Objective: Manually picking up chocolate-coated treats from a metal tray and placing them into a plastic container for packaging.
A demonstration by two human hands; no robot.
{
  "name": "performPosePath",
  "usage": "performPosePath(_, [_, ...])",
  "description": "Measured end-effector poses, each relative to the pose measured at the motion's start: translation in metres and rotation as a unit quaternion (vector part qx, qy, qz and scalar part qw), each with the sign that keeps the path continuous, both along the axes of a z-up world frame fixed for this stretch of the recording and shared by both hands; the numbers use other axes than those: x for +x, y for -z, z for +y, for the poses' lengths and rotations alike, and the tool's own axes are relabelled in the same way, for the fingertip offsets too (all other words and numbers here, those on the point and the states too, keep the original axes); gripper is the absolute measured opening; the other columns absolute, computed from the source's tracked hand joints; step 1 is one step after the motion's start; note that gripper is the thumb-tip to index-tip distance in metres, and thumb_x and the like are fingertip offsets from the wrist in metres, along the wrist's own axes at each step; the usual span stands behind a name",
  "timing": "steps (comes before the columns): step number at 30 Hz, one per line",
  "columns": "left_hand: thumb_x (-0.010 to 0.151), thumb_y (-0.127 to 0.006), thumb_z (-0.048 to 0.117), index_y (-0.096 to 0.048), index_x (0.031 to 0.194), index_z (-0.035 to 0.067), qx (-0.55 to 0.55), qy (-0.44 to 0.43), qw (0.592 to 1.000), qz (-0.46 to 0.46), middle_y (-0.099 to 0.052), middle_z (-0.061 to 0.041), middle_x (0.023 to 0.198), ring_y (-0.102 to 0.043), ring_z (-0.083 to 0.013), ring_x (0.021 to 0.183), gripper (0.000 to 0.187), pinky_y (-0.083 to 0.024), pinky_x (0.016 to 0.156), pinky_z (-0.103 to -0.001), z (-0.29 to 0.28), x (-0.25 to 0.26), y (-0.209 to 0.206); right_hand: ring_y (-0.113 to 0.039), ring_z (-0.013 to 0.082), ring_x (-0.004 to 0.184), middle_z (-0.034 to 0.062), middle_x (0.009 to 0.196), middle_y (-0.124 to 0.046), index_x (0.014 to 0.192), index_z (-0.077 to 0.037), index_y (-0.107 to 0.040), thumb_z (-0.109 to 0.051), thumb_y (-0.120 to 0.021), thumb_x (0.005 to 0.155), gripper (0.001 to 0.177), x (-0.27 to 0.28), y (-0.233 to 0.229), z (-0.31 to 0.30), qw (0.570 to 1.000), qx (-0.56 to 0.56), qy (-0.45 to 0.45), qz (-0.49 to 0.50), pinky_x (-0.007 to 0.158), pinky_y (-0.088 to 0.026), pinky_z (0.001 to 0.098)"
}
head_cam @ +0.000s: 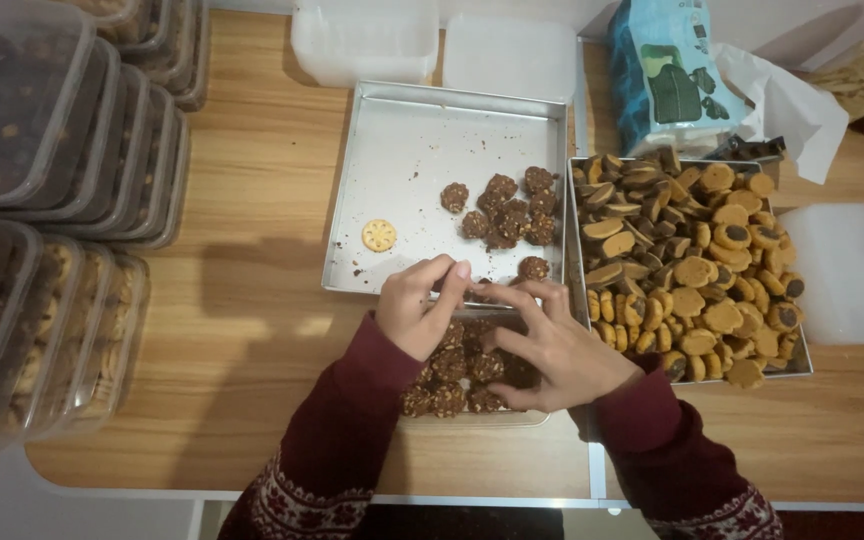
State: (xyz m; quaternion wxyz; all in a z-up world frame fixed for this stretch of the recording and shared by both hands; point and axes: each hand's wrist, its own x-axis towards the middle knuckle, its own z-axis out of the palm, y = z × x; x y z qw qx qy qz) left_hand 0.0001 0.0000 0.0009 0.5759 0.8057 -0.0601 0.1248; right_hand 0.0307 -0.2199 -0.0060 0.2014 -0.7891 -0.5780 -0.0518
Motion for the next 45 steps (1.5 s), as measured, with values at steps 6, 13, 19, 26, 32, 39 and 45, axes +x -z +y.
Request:
performPosePath(6, [0.106, -0.049, 0.031, -0.071, 0.077, 0.012, -0.008, -0.001, 1.000, 0.001, -0.065, -0.004, 0.054, -0.067, -0.0241, 0.059, 0.041, -0.057, 0.064, -0.034, 0.000, 0.000, -0.003, -0.024, 0.0353, 0.120, 0.0155, 0.147, -0.038, 0.097, -0.016, -0.059, -0.035, -0.072, 0.066, 0.038, 0.000, -0.003, 0.001, 1.000, 0.003, -0.006, -0.008, 0.100, -0.021, 0.0487])
performPosePath(13, [0.106, -0.050, 0.030, -0.071, 0.077, 0.012, -0.006, -0.002, 1.000, 0.001, -0.066, -0.004, 0.054, -0.067, -0.0238, 0.059, 0.040, -0.057, 0.063, -0.034, 0.001, 0.000, 0.000, -0.022, 0.0364, 0.121, 0.0167, 0.147, -0.038, 0.102, -0.017, -0.063, -0.034, -0.069, 0.061, 0.044, 0.001, -0.001, 0.001, 1.000, 0.009, -0.016, -0.004, 0.100, -0.019, 0.0500])
performPosePath(19, [0.107, -0.049, 0.030, -0.071, 0.080, 0.011, -0.016, 0.007, 1.000, 0.015, -0.066, -0.005, 0.055, -0.067, -0.0233, 0.061, 0.040, -0.056, 0.063, -0.033, 0.002, 0.001, 0.000, -0.022, 0.0359, 0.120, 0.0169, 0.148, -0.038, 0.103, -0.018, -0.065, -0.031, -0.068, 0.062, 0.043, 0.002, -0.001, 0.001, 1.000, 0.015, -0.019, -0.005, 0.101, -0.017, 0.0500])
performPosePath(26, [0.107, -0.048, 0.030, -0.071, 0.080, 0.010, -0.004, 0.007, 1.000, 0.018, -0.066, -0.006, 0.057, -0.068, -0.0248, 0.062, 0.041, -0.057, 0.064, -0.035, 0.002, 0.000, -0.003, -0.022, 0.0353, 0.121, 0.0166, 0.150, -0.037, 0.102, -0.018, -0.064, -0.029, -0.069, 0.066, 0.039, 0.002, -0.001, 0.002, 1.000, 0.016, -0.019, -0.002, 0.102, -0.018, 0.0487])
performPosePath(32, [0.107, -0.049, 0.030, -0.071, 0.080, 0.011, -0.007, 0.002, 1.000, 0.007, -0.067, -0.005, 0.056, -0.068, -0.0236, 0.061, 0.040, -0.057, 0.063, -0.033, 0.002, 0.001, 0.002, -0.022, 0.0340, 0.121, 0.0140, 0.151, -0.039, 0.109, -0.021, -0.064, -0.032, -0.069, 0.067, 0.044, 0.001, 0.003, -0.001, 1.000, 0.020, -0.006, 0.004, 0.101, -0.017, 0.0479])
performPosePath(39, [0.104, -0.054, 0.026, -0.072, 0.083, 0.012, 0.005, -0.014, 1.000, -0.020, -0.068, -0.004, 0.059, -0.069, -0.0252, 0.066, 0.032, -0.058, 0.067, -0.035, 0.002, 0.002, 0.004, -0.029, 0.0245, 0.116, 0.0057, 0.144, -0.048, 0.119, -0.022, -0.061, -0.026, -0.048, 0.096, 0.027, 0.019, 0.036, -0.014, 0.982, 0.087, 0.162, -0.049, 0.101, -0.015, 0.0422])
performPosePath(45, [0.103, -0.056, 0.025, -0.072, 0.088, 0.013, 0.006, -0.031, 0.998, -0.046, -0.068, -0.005, 0.066, -0.066, -0.0236, 0.071, 0.025, -0.058, 0.068, -0.034, 0.001, 0.004, 0.009, -0.034, 0.0243, 0.120, -0.0019, 0.139, -0.054, 0.114, -0.023, -0.064, -0.014, -0.054, 0.093, 0.025, 0.009, 0.016, -0.008, 0.945, 0.078, 0.299, -0.106, 0.096, -0.014, 0.0460])
